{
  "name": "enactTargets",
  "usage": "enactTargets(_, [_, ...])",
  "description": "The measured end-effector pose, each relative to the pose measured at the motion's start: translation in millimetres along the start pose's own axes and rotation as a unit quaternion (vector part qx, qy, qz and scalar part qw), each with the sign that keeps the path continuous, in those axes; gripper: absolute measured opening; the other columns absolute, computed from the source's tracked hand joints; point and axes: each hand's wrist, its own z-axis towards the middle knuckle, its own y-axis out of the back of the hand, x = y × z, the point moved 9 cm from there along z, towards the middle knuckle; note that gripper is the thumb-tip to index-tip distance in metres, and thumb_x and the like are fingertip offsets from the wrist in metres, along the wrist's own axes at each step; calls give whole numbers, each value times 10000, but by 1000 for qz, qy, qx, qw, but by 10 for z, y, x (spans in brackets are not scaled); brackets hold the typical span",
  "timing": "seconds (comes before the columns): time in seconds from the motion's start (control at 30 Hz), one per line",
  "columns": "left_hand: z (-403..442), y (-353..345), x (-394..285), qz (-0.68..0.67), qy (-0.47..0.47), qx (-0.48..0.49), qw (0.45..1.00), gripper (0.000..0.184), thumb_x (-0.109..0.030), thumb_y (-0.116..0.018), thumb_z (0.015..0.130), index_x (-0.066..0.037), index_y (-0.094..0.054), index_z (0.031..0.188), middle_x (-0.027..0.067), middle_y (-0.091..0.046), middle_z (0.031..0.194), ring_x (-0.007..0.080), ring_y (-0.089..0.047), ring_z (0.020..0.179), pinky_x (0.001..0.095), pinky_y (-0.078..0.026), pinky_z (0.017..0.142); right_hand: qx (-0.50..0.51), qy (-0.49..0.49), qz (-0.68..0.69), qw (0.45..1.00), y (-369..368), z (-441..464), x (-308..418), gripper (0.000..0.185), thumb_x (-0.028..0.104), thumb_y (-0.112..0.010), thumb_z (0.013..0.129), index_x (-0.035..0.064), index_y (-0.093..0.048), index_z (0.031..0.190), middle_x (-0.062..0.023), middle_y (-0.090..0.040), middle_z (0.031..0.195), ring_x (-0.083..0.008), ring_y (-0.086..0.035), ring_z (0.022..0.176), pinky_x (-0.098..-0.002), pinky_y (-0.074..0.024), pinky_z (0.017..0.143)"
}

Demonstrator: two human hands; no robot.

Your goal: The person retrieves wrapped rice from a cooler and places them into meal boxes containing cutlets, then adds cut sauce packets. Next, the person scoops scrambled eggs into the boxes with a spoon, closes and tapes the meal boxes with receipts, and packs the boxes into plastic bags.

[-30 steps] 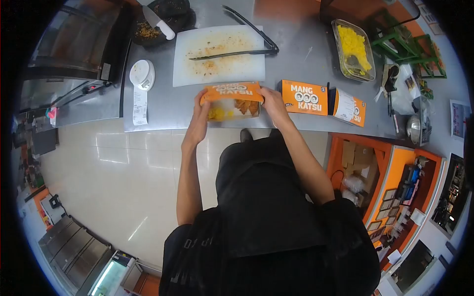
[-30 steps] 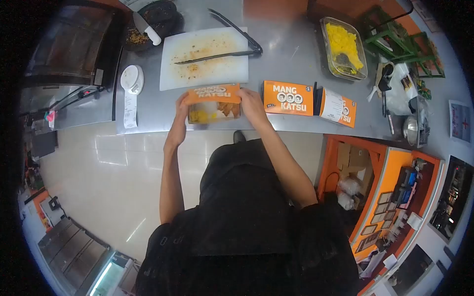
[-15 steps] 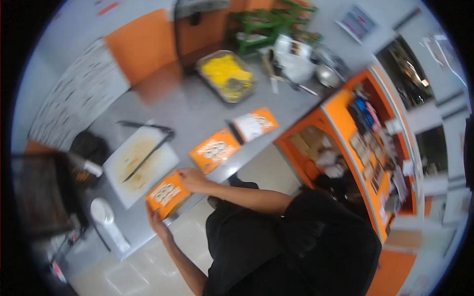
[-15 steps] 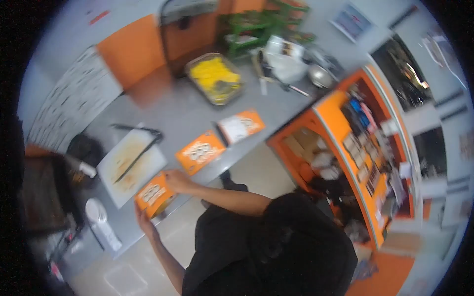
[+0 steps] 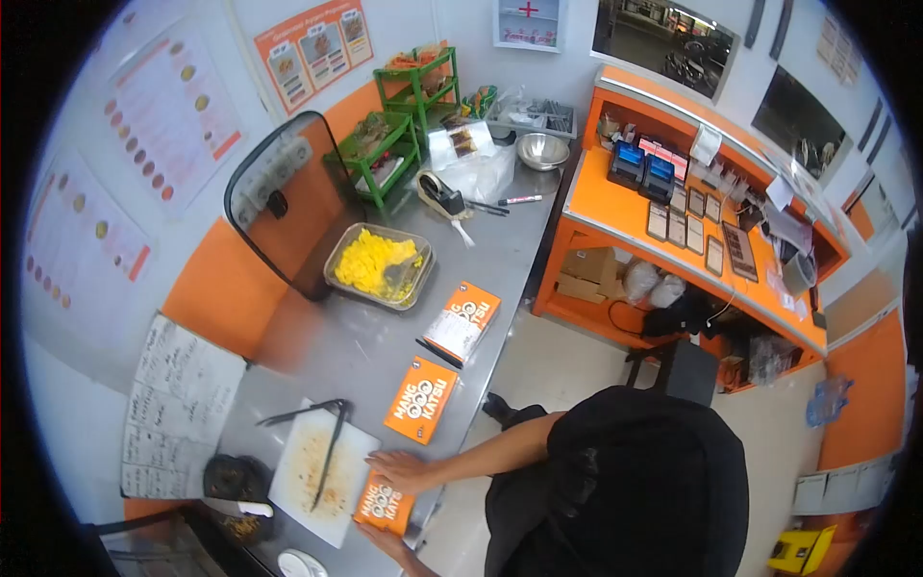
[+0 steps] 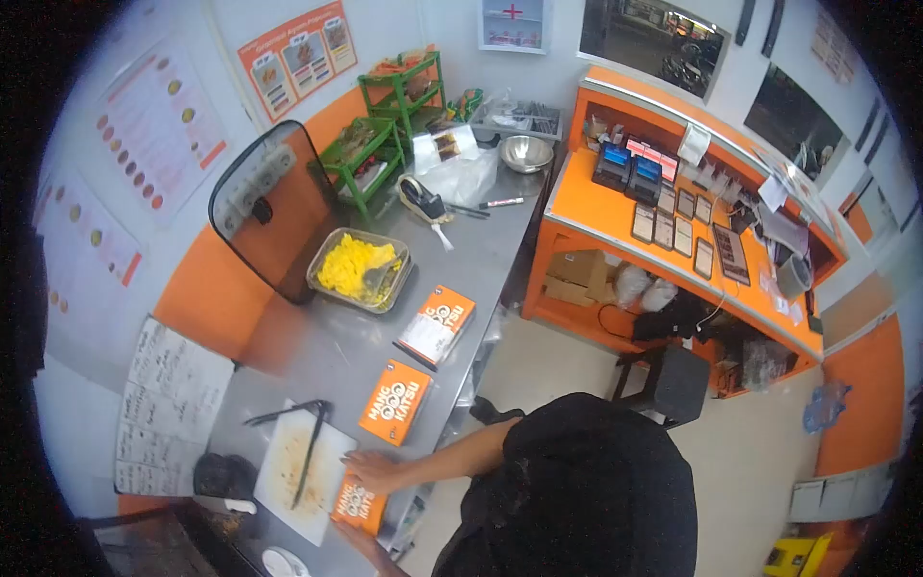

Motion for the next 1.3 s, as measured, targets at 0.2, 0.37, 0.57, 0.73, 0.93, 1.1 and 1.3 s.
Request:
enactTargets(0.2, [-276, -330, -715, -94, -14, 145, 985, 720, -581, -348, 1070, -23, -384, 1525, 187, -523, 1420, 297, -550, 1289, 466, -483, 1052, -77, 120, -38, 989, -417, 79, -449, 361, 214, -582, 968, 44, -596, 1286, -212, -586, 1247, -409, -556, 1163, -512, -441, 1001])
enactTargets(0.37, [-877, -89, -590, -94, 77, -93, 988, 538, -342, -448, 1097, 31, -457, 1485, 146, -574, 1408, 246, -540, 1293, 382, -430, 1098, -16, 170, -17, 985, 189, -103, 67, 790, 445, -735, 899, 34, -432, 1502, -296, -351, 1540, -461, -315, 1442, -583, -278, 1166])
enactTargets(0.57, [-1232, -257, -582, -190, 23, -216, 957, 575, -247, -660, 1000, 13, -480, 1481, 184, -516, 1497, 288, -515, 1358, 393, -389, 1145, 292, 358, -128, 877, 62, -282, 1244, 871, 489, -790, 837, 125, -428, 1540, -263, -261, 1598, -493, -243, 1458, -614, -215, 1185])
enactTargets(0.73, [-1285, -250, -339, -258, -25, -315, 913, 488, -197, -656, 1000, -9, -530, 1432, 181, -571, 1421, 276, -546, 1325, 393, -421, 1116, 394, 432, -254, 771, -579, -255, 1516, 860, 474, -820, 804, 170, -459, 1523, -218, -257, 1615, -487, -230, 1487, -606, -221, 1198])
enactTargets(0.93, [-1406, -110, -515, -139, -19, -377, 916, 388, -153, -661, 983, -35, -623, 1350, 160, -611, 1379, 334, -582, 1263, 415, -454, 1083, 420, 448, -233, 754, -885, -114, 1430, 690, 314, -768, 795, 118, -544, 1417, -241, -368, 1549, -494, -328, 1433, -571, -292, 1176])
enactTargets(1.1, [-1440, -66, -512, -144, -19, -416, 898, 388, -152, -673, 967, -39, -638, 1337, 165, -649, 1323, 341, -582, 1261, 425, -458, 1077, 422, 419, -196, 780, -901, -107, 1464, 632, 314, -758, 808, 112, -578, 1379, -228, -382, 1544, -473, -340, 1427, -562, -302, 1160])
enactTargets(1.3, [-1401, -139, -522, -133, 1, -400, 907, 421, -158, -651, 973, 20, -606, 1352, 192, -629, 1354, 369, -550, 1299, 455, -430, 1109, 363, 474, -257, 759, -921, -261, 1453, 609, 379, -762, 822, 137, -603, 1357, -213, -385, 1548, -485, -318, 1427, -601, -290, 1142])
